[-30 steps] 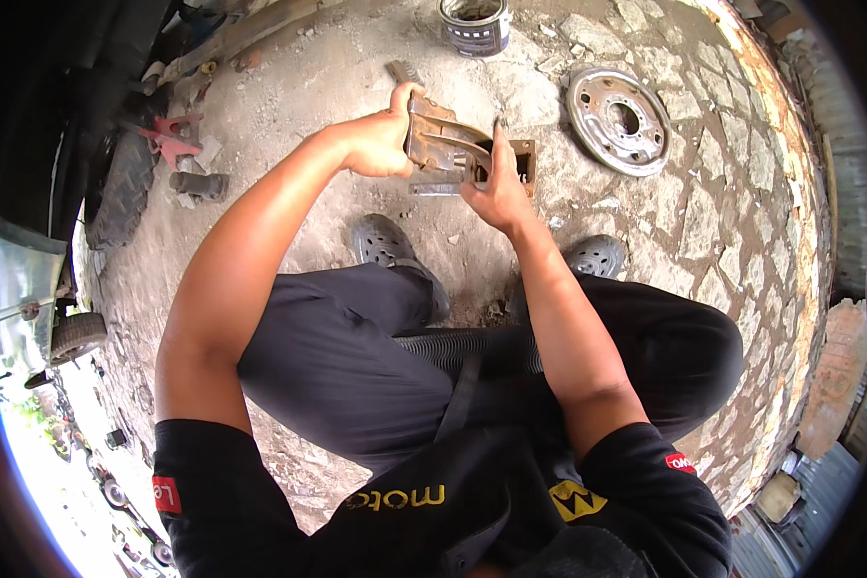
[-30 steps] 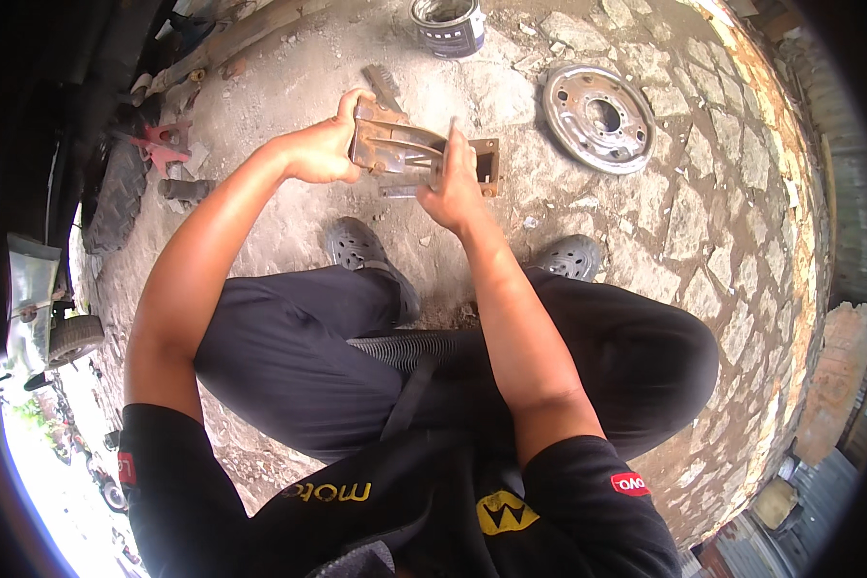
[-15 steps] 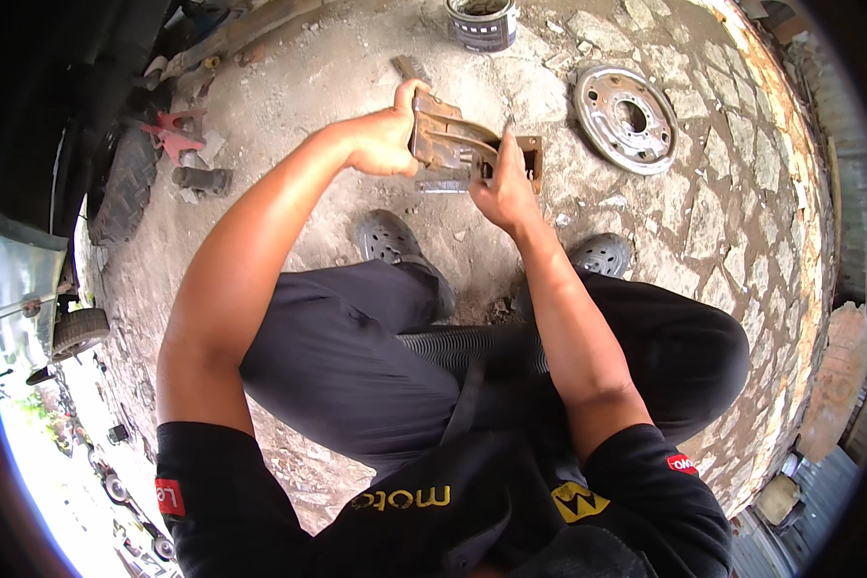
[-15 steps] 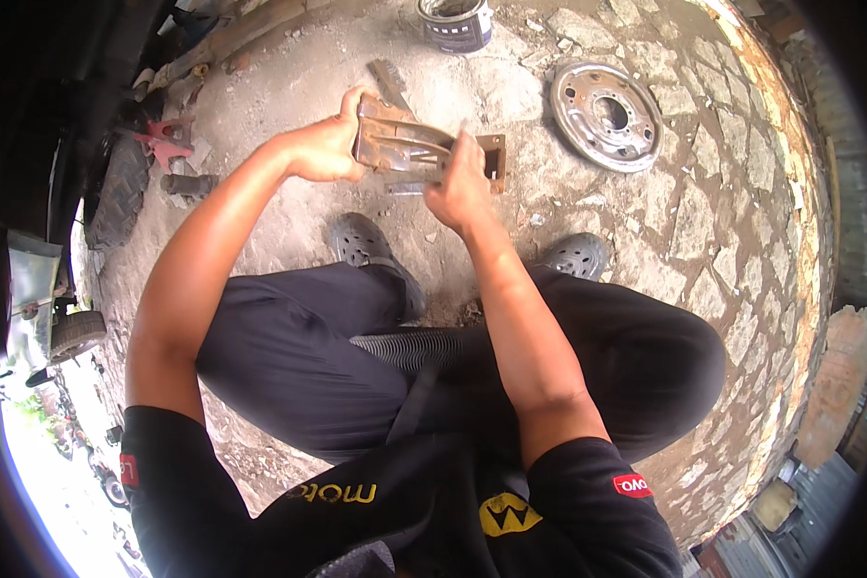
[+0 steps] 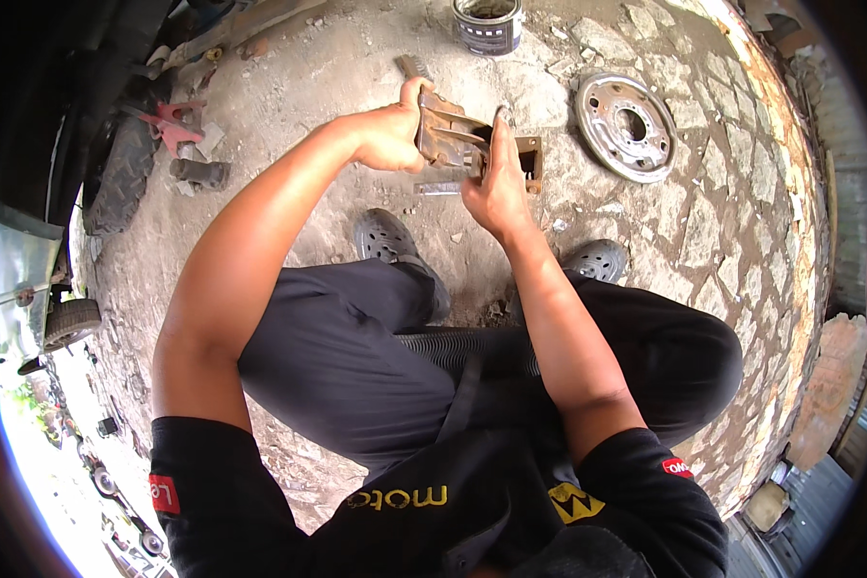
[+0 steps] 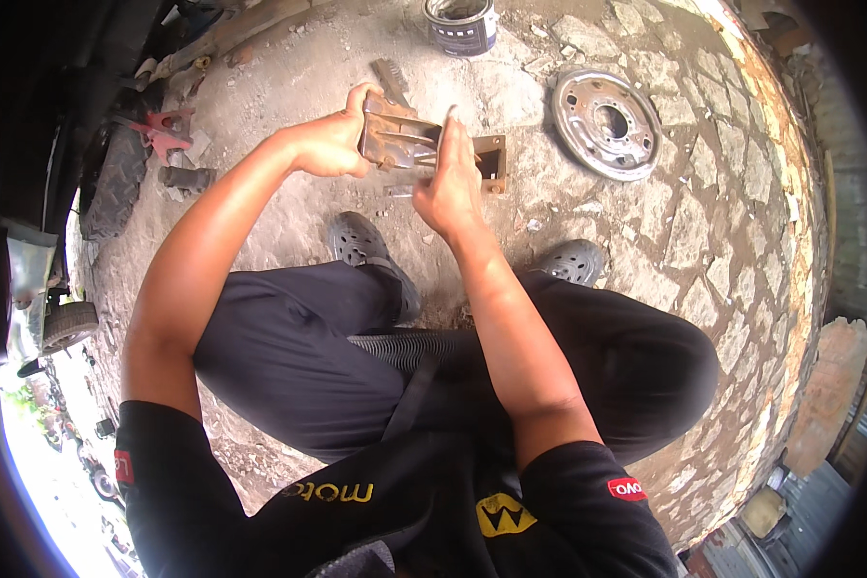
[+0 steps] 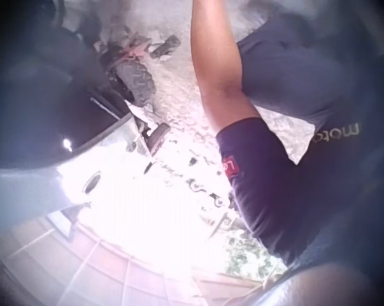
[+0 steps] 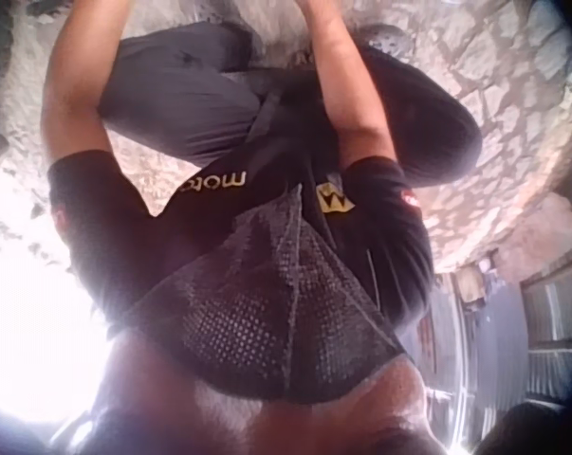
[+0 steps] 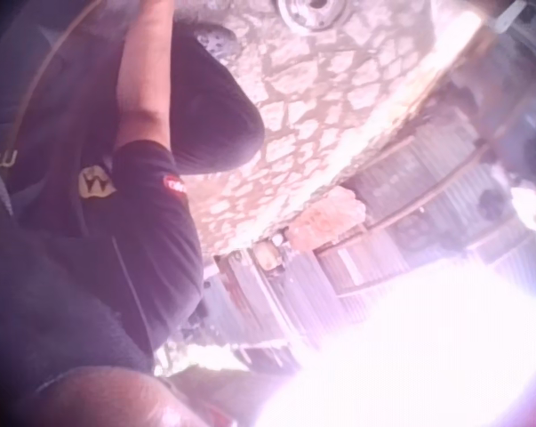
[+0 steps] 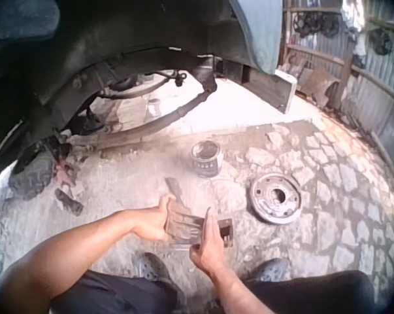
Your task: The person sits on the ground and scrubs a curved metal part with a wire brush, repeatedly turning it to clean different surfaces. A metal hub and a small container are visible nearby.
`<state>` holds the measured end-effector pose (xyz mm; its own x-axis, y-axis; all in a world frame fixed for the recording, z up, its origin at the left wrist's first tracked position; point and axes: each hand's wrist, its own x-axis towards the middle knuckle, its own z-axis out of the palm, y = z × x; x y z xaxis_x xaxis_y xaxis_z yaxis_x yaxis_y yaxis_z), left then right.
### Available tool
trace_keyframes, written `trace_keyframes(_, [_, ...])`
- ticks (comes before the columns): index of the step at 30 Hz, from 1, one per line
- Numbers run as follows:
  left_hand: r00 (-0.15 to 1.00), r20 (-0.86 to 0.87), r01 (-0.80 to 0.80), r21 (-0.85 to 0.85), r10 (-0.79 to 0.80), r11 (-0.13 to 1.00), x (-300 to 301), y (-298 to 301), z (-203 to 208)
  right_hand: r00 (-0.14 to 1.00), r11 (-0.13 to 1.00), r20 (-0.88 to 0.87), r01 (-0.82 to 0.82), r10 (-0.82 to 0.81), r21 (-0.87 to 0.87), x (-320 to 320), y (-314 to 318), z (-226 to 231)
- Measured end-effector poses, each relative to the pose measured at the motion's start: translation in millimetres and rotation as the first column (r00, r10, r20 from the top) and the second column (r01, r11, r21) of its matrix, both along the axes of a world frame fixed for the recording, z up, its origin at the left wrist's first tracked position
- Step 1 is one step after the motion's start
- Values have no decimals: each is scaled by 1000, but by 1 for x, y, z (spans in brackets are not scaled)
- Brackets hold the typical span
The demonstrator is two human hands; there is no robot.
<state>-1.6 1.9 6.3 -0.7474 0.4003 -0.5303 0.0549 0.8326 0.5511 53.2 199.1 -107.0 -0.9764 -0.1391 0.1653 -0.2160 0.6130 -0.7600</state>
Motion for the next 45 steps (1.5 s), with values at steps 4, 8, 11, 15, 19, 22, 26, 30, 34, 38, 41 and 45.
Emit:
trace_keyframes(4, [1000,21,11,-38,-10,999,3,12,16,943,981,313,53,-111,188,1,22,-42])
trace_keyframes(8, [999,35,-9,-49,11,999,2,3,16,984,990,177,-5,-20,139,3,0,23])
trace_keyframes(11, [1000,31,-3,-48,5,999,-1,6,7,988,969,148,-1,-37,245,4,1,21])
trace_keyframes(15, [1000,26,4,-39,-3,999,-2,2,9,901,915,418,-67,-115,397,-4,18,18])
trace_keyframes(19, [998,49,-25,-83,29,996,7,4,23,955,944,297,-81,-19,321,-4,9,33])
trace_keyframes(22, [999,39,-4,-76,7,997,1,5,16,933,998,360,-27,7,52,-4,24,1])
trace_keyframes(26, [999,48,2,-78,1,997,4,5,15,973,1000,231,-13,8,20,2,15,-5])
trace_keyframes(30, [998,42,-44,-49,46,998,4,5,12,972,995,229,-76,59,67,4,3,23])
trace_keyframes(34, [998,32,-46,-45,47,998,2,3,9,940,996,336,-76,58,40,-1,26,-32])
trace_keyframes(38, [996,60,-57,-57,60,997,7,0,14,962,987,244,-94,123,-127,-1,6,22])
trace_keyframes(41, [999,38,25,-38,-23,999,3,4,21,979,992,176,-84,100,-97,-2,10,7])
trace_keyframes(45, [999,40,-33,-21,34,999,2,3,15,957,970,269,-41,107,-240,-14,33,-60])
